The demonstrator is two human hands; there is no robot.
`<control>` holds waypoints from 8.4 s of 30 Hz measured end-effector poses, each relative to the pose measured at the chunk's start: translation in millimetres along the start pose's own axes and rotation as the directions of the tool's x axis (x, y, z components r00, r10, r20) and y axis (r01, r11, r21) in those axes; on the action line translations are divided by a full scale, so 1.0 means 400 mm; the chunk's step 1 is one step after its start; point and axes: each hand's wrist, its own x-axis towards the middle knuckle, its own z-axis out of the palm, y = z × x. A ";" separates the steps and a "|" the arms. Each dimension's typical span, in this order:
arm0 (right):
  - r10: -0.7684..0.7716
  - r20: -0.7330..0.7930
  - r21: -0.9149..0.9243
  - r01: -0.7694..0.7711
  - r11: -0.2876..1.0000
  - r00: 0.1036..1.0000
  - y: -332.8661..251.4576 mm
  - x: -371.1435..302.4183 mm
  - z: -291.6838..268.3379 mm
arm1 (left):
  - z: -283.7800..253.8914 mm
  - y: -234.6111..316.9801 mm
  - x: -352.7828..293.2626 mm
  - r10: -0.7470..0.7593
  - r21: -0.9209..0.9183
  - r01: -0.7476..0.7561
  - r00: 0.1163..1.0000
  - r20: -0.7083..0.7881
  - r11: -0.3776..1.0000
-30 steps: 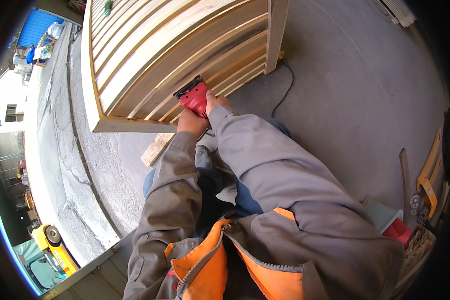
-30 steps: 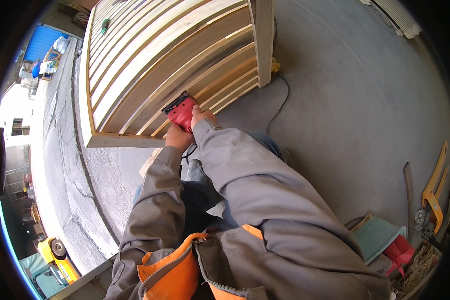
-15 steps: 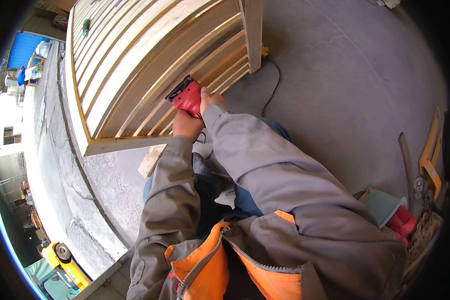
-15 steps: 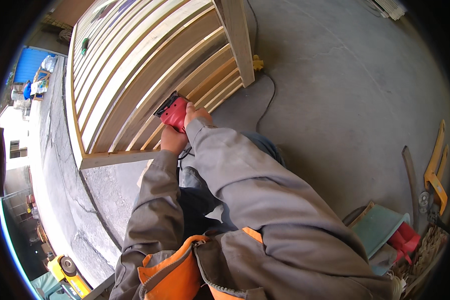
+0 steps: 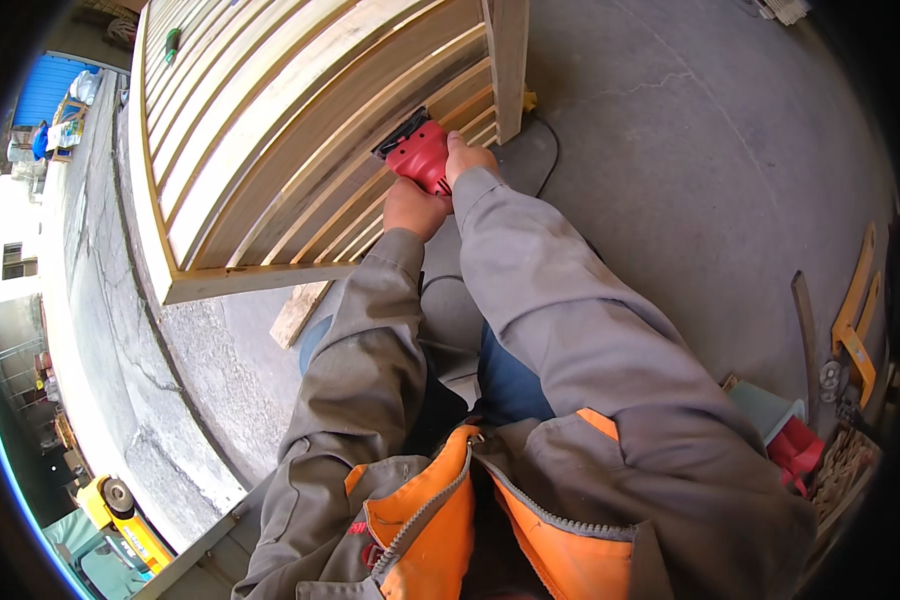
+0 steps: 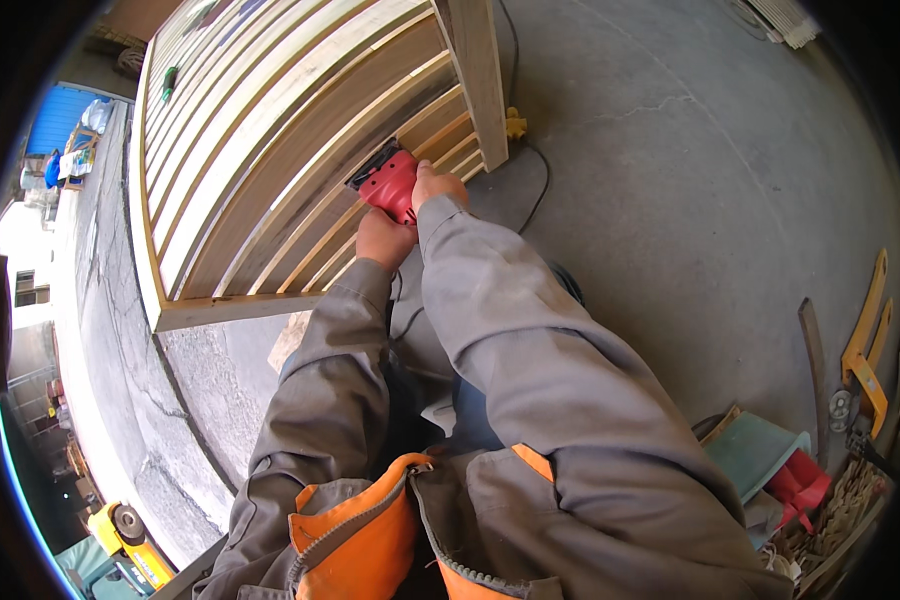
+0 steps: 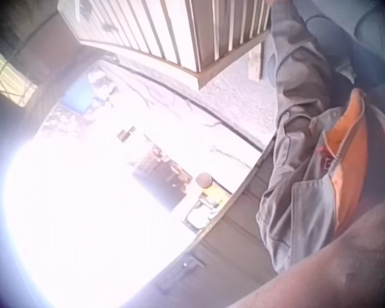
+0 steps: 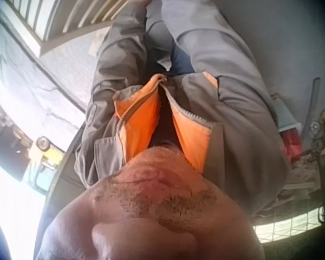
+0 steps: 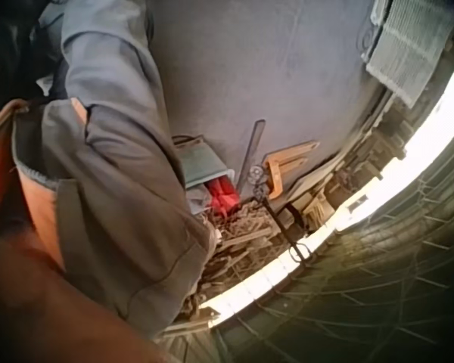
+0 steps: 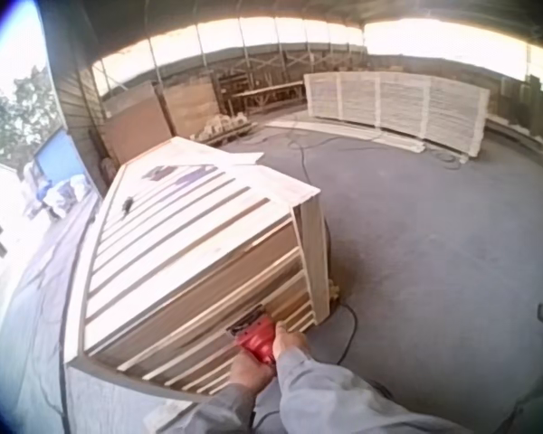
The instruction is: The person uses a red electric sander to smooth the edges of a curved wooden structure. The sander is moved along the slats and frame while the person kneels on the floor.
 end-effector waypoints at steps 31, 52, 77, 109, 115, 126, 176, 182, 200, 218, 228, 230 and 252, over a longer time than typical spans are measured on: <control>0.033 0.049 0.041 -0.035 0.999 0.998 0.020 -0.004 0.030 | -0.006 -0.026 -0.002 0.056 0.072 -0.051 0.996 -0.068 0.996; 0.316 -0.034 0.763 -0.180 0.621 0.948 0.049 0.037 0.034 | 0.060 0.068 0.055 0.197 0.133 -0.184 0.976 -0.093 0.974; 0.279 -0.049 0.596 -0.196 0.778 0.959 -0.009 0.091 -0.141 | 0.115 0.204 0.103 0.247 0.200 -0.243 0.969 0.008 0.949; 0.323 0.058 0.530 -0.304 0.792 0.944 0.013 -0.042 -0.025 | 0.056 -0.026 0.065 0.136 0.129 -0.136 0.991 0.007 0.982; 0.324 0.070 0.608 -0.298 0.736 0.943 0.023 -0.016 -0.008 | 0.061 -0.018 0.062 0.208 0.140 -0.205 0.978 -0.006 0.969; 0.370 0.068 0.619 -0.330 0.713 0.927 0.018 0.093 -0.070 | 0.121 0.076 0.118 0.232 0.236 -0.238 0.971 0.054 0.942; 0.333 0.103 0.480 -0.340 0.809 0.937 0.056 -0.064 0.130 | -0.018 -0.094 -0.003 -0.028 0.271 0.019 0.999 0.028 0.962; 0.287 0.011 0.367 -0.271 0.890 0.958 0.089 -0.100 0.191 | -0.046 -0.097 -0.056 -0.100 0.267 0.071 0.990 0.095 0.961; 0.242 0.194 0.320 -0.294 0.900 0.951 0.079 -0.091 0.086 | 0.040 -0.169 -0.031 -0.085 0.165 0.070 0.993 0.085 0.984; 0.278 0.107 0.389 -0.298 0.872 0.955 0.048 -0.065 0.048 | 0.045 -0.093 -0.006 -0.066 0.191 0.049 0.994 0.083 0.980; 0.282 0.038 0.415 -0.272 0.868 0.959 0.067 -0.005 0.074 | 0.050 -0.051 0.002 0.013 0.170 -0.023 0.998 0.064 0.985; 0.288 0.006 0.447 -0.260 0.856 0.958 0.062 -0.005 0.074 | 0.052 -0.053 0.011 0.020 0.183 -0.031 0.998 0.063 0.983; 0.439 0.097 0.658 -0.388 0.645 0.893 -0.031 0.050 -0.132 | 0.110 0.111 0.101 0.118 0.279 -0.147 0.986 0.117 0.949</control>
